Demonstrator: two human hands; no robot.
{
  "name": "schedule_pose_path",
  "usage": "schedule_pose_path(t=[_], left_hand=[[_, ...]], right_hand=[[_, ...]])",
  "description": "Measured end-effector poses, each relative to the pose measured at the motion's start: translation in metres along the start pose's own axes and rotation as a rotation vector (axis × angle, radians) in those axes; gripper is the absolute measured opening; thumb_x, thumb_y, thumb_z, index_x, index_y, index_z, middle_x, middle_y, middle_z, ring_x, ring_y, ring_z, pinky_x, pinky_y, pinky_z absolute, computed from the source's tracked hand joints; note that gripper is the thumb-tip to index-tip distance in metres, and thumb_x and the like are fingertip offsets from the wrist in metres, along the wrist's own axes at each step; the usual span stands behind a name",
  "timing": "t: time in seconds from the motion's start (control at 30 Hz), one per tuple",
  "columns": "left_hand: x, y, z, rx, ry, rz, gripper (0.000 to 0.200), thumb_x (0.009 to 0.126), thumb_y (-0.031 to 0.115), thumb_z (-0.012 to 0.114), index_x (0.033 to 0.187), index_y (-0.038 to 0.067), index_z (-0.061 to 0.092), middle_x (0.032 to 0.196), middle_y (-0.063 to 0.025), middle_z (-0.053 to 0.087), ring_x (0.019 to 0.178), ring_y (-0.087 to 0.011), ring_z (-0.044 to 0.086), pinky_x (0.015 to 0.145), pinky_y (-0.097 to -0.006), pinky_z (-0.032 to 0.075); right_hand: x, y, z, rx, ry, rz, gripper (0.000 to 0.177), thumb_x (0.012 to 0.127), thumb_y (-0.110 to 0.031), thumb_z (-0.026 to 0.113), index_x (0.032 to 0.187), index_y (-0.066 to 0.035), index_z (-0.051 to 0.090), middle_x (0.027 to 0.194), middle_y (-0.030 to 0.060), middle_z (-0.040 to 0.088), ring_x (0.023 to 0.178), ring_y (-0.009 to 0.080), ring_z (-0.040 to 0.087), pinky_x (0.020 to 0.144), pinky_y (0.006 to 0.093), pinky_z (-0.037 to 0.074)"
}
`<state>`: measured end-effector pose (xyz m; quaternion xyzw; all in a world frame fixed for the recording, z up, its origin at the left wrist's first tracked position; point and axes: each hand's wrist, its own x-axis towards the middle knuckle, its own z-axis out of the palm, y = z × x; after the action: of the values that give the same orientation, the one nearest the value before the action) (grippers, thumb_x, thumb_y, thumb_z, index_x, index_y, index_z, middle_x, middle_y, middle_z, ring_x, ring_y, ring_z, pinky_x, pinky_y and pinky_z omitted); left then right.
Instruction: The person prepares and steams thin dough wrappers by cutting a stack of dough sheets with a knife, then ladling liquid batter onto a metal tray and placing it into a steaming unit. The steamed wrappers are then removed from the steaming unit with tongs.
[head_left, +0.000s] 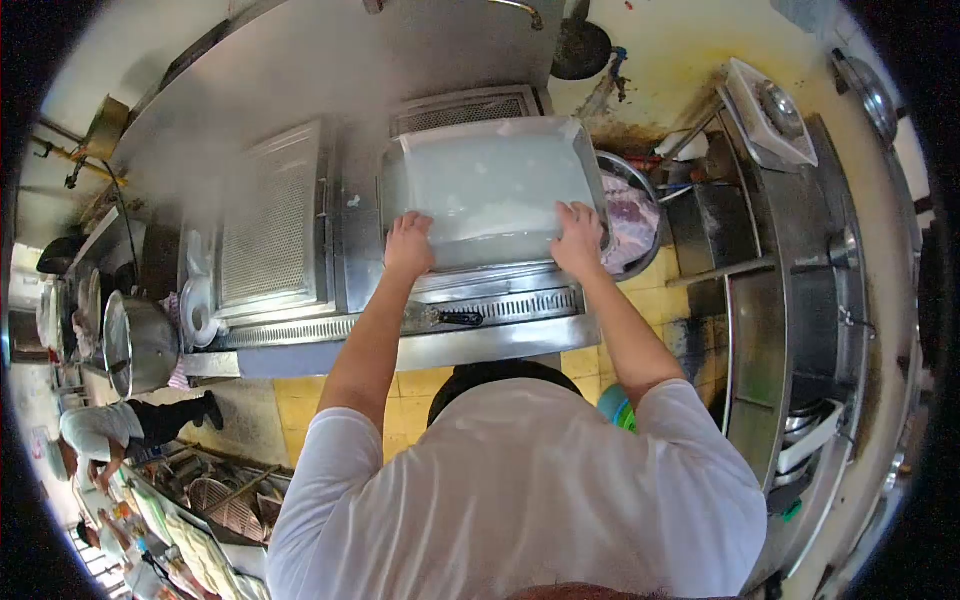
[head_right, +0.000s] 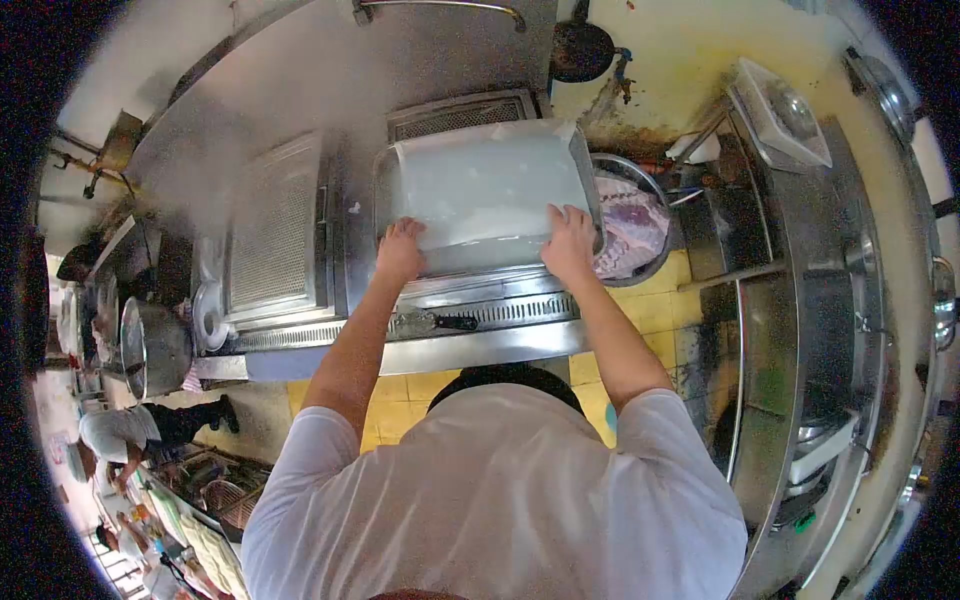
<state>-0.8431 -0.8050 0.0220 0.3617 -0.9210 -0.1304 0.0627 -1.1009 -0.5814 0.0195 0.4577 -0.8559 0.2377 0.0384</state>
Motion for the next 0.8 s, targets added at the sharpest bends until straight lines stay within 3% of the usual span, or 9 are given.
schedule_pose_path(t=[0.07, 0.13, 0.23, 0.37, 0.47, 0.53, 0.57, 0.63, 0.8], left_hand=[[0.011, -0.008, 0.009, 0.003, -0.107, -0.060, 0.037, 0.080, 0.013, 0.063, 0.116, 0.009, 0.068, 0.130, -0.0131, 0.060, 0.128, -0.0331, 0.051, 0.104, -0.0426, 0.046], [0.017, -0.010, 0.012, 0.134, -0.201, -0.065, 0.031, 0.080, 0.017, 0.059, 0.108, 0.011, 0.072, 0.118, -0.0142, 0.067, 0.118, -0.0335, 0.059, 0.098, -0.0447, 0.050], [0.013, -0.017, 0.010, 0.054, -0.252, -0.104, 0.027, 0.080, 0.020, 0.060, 0.101, 0.011, 0.074, 0.106, -0.0144, 0.072, 0.106, -0.0352, 0.065, 0.094, -0.0455, 0.052], [-0.009, -0.012, -0.023, 0.057, -0.430, -0.054, 0.027, 0.080, 0.020, 0.060, 0.101, 0.011, 0.074, 0.103, -0.0151, 0.073, 0.102, -0.0361, 0.066, 0.093, -0.0465, 0.053], [-0.013, -0.008, -0.030, -0.081, -0.365, -0.116, 0.025, 0.082, 0.020, 0.060, 0.098, 0.007, 0.073, 0.102, -0.0177, 0.072, 0.100, -0.0363, 0.068, 0.090, -0.0463, 0.055], [-0.008, -0.011, -0.020, -0.121, 0.209, 0.158, 0.021, 0.083, 0.019, 0.060, 0.095, 0.007, 0.072, 0.103, -0.0174, 0.072, 0.099, -0.0364, 0.069, 0.087, -0.0469, 0.056], [-0.001, -0.018, -0.008, -0.119, 0.209, 0.160, 0.021, 0.083, 0.019, 0.060, 0.095, 0.007, 0.072, 0.103, -0.0174, 0.072, 0.099, -0.0364, 0.069, 0.087, -0.0469, 0.056], [0.015, -0.029, 0.013, 0.102, -0.187, 0.162, 0.019, 0.085, 0.019, 0.059, 0.094, 0.007, 0.072, 0.106, -0.0152, 0.072, 0.100, -0.0361, 0.069, 0.088, -0.0477, 0.056], [-0.004, -0.027, -0.014, 0.137, -0.465, 0.090, 0.021, 0.088, 0.021, 0.058, 0.096, 0.010, 0.073, 0.102, -0.0160, 0.072, 0.099, -0.0372, 0.068, 0.086, -0.0485, 0.055]], right_hand=[[0.010, 0.003, 0.000, -0.104, 0.028, -0.002, 0.045, 0.076, -0.014, 0.067, 0.120, -0.008, 0.065, 0.121, 0.0217, 0.059, 0.117, 0.0393, 0.053, 0.099, 0.0502, 0.045], [0.029, 0.021, 0.008, -0.111, -0.290, 0.116, 0.032, 0.075, -0.016, 0.066, 0.105, -0.009, 0.073, 0.108, 0.0195, 0.068, 0.107, 0.0374, 0.063, 0.093, 0.0489, 0.050], [0.035, 0.028, 0.014, -0.229, -0.388, 0.106, 0.020, 0.076, -0.018, 0.065, 0.091, -0.011, 0.077, 0.095, 0.0171, 0.073, 0.095, 0.0353, 0.070, 0.085, 0.0478, 0.054], [0.027, 0.017, -0.011, -0.341, -0.491, 0.092, 0.017, 0.078, -0.016, 0.062, 0.086, -0.011, 0.077, 0.093, 0.0178, 0.073, 0.090, 0.0346, 0.072, 0.081, 0.0465, 0.056], [0.031, 0.004, -0.025, -0.144, -0.445, 0.245, 0.022, 0.081, -0.014, 0.059, 0.094, -0.006, 0.075, 0.098, 0.0187, 0.072, 0.095, 0.0358, 0.070, 0.084, 0.0466, 0.055], [0.037, 0.007, -0.015, -0.177, 0.060, -0.089, 0.028, 0.082, -0.014, 0.057, 0.104, -0.003, 0.071, 0.104, 0.0195, 0.070, 0.099, 0.0369, 0.068, 0.087, 0.0462, 0.054], [0.040, 0.016, -0.002, -0.176, 0.062, -0.087, 0.028, 0.082, -0.014, 0.057, 0.104, -0.003, 0.071, 0.104, 0.0195, 0.070, 0.099, 0.0369, 0.068, 0.087, 0.0462, 0.054], [0.048, 0.036, 0.021, -0.252, -0.364, -0.030, 0.035, 0.082, -0.014, 0.058, 0.114, -0.004, 0.067, 0.109, 0.0193, 0.068, 0.104, 0.0381, 0.066, 0.090, 0.0467, 0.053], [0.025, 0.020, -0.013, -0.199, -0.508, 0.120, 0.025, 0.083, -0.014, 0.056, 0.099, -0.004, 0.072, 0.099, 0.0224, 0.070, 0.093, 0.0414, 0.068, 0.087, 0.0504, 0.054]])
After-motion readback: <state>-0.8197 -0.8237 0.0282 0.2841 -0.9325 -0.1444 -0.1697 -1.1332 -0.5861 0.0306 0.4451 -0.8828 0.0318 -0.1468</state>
